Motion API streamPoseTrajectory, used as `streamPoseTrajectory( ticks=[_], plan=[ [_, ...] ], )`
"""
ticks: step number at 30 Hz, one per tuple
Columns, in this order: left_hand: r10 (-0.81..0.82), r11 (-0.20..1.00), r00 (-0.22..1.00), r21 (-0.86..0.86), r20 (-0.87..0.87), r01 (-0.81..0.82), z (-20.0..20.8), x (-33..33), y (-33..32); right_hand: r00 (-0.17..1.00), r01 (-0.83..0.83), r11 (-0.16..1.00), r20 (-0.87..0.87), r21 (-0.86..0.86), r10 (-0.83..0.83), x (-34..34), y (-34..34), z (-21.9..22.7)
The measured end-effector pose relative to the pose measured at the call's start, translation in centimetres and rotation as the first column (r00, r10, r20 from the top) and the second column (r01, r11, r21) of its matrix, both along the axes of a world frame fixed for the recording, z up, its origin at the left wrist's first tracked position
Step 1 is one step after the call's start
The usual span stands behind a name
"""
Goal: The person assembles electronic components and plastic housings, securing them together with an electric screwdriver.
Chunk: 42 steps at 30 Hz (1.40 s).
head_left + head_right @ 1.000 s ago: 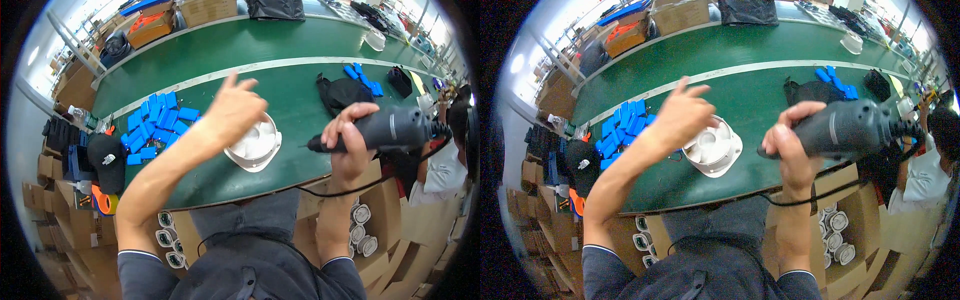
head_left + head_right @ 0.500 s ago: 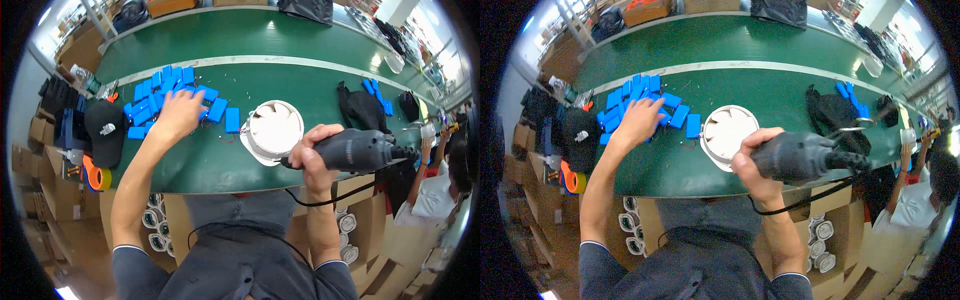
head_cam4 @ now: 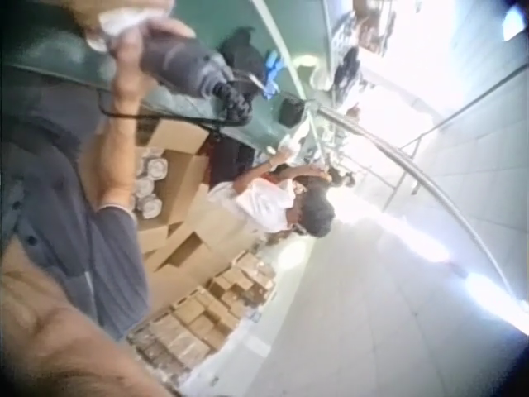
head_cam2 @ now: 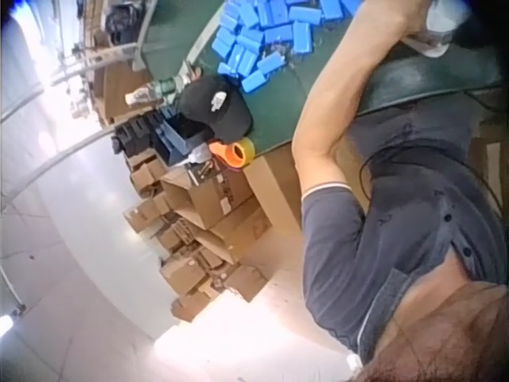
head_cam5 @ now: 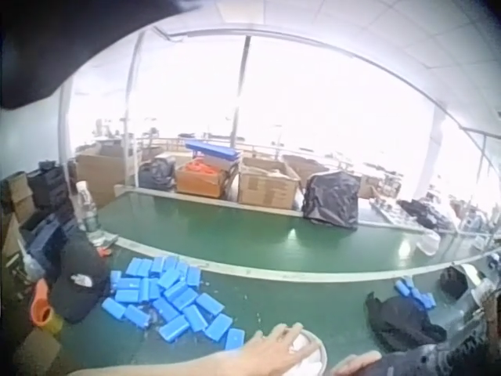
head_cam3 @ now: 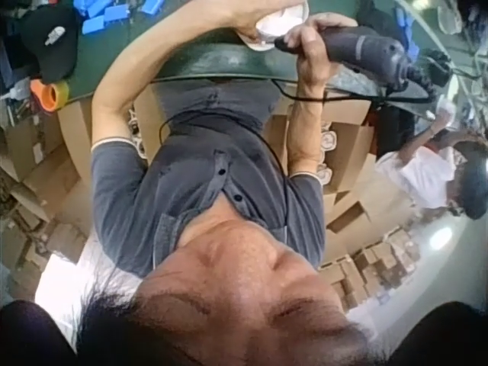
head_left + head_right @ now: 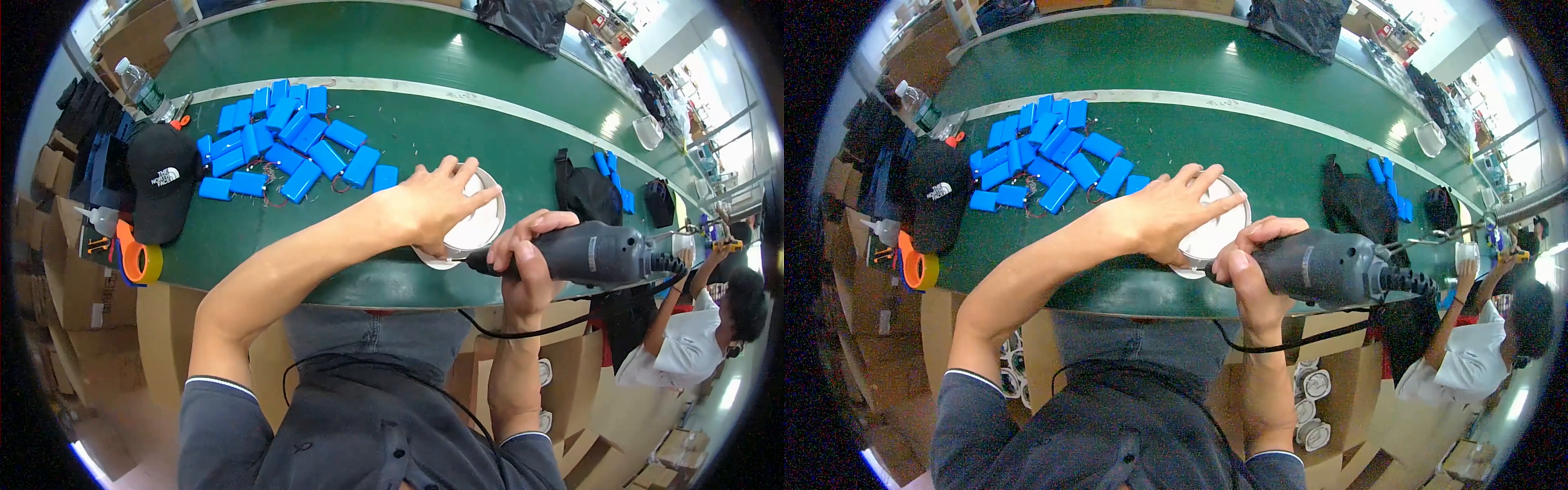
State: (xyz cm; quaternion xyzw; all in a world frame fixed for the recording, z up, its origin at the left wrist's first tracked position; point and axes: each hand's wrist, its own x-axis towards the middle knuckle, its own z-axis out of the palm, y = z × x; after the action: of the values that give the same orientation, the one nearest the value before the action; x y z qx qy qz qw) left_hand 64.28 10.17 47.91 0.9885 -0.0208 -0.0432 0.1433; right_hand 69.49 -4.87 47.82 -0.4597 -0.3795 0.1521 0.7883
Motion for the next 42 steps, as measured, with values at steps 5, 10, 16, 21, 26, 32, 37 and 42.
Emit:
streamPoseTrajectory(
  ticks=[5,10,16,21,26,32,37,42],
  plan=[
    [0.005,1.0,0.995,0.013,0.103,-0.006,-1.2,0.2,0.1,1.0,-0.007,1.0,-0.012,0.002,0.007,0.2,0.3,-0.5],
    [-0.014,1.0,0.994,0.025,0.108,0.012,-1.3,0.6,0.1,1.0,0.002,1.0,-0.024,0.006,-0.002,0.5,0.2,-0.7],
    [-0.014,0.999,0.994,0.043,0.11,0.009,-1.3,0.8,0.2,0.999,-0.014,0.994,0.03,-0.109,0.017,0.4,0.7,-0.4],
    [-0.009,1.0,0.987,0.03,0.158,0.004,-1.6,0.9,0.2,0.963,0.081,0.973,0.27,-0.215,-0.02,1.2,0.8,-1.4],
    [-0.017,0.998,0.988,0.064,0.15,0.008,-1.9,1.1,0.2,0.995,0.058,0.978,0.089,-0.202,-0.041,0.9,0.8,-0.6],
    [-0.004,0.998,0.988,0.07,0.153,-0.006,-1.4,1.1,0.0,0.999,-0.022,0.995,0.031,-0.097,0.025,1.1,0.8,-0.4],
    [-0.019,0.994,0.991,0.106,0.133,0.005,-0.8,1.2,0.2,0.996,-0.007,0.996,0.092,-0.084,0.015,1.2,0.7,-0.4],
    [0.015,1.0,0.998,0.026,0.063,-0.017,0.5,1.6,-0.9,0.981,0.066,0.989,0.189,-0.131,-0.04,1.8,-0.2,-0.6]
  ],
)
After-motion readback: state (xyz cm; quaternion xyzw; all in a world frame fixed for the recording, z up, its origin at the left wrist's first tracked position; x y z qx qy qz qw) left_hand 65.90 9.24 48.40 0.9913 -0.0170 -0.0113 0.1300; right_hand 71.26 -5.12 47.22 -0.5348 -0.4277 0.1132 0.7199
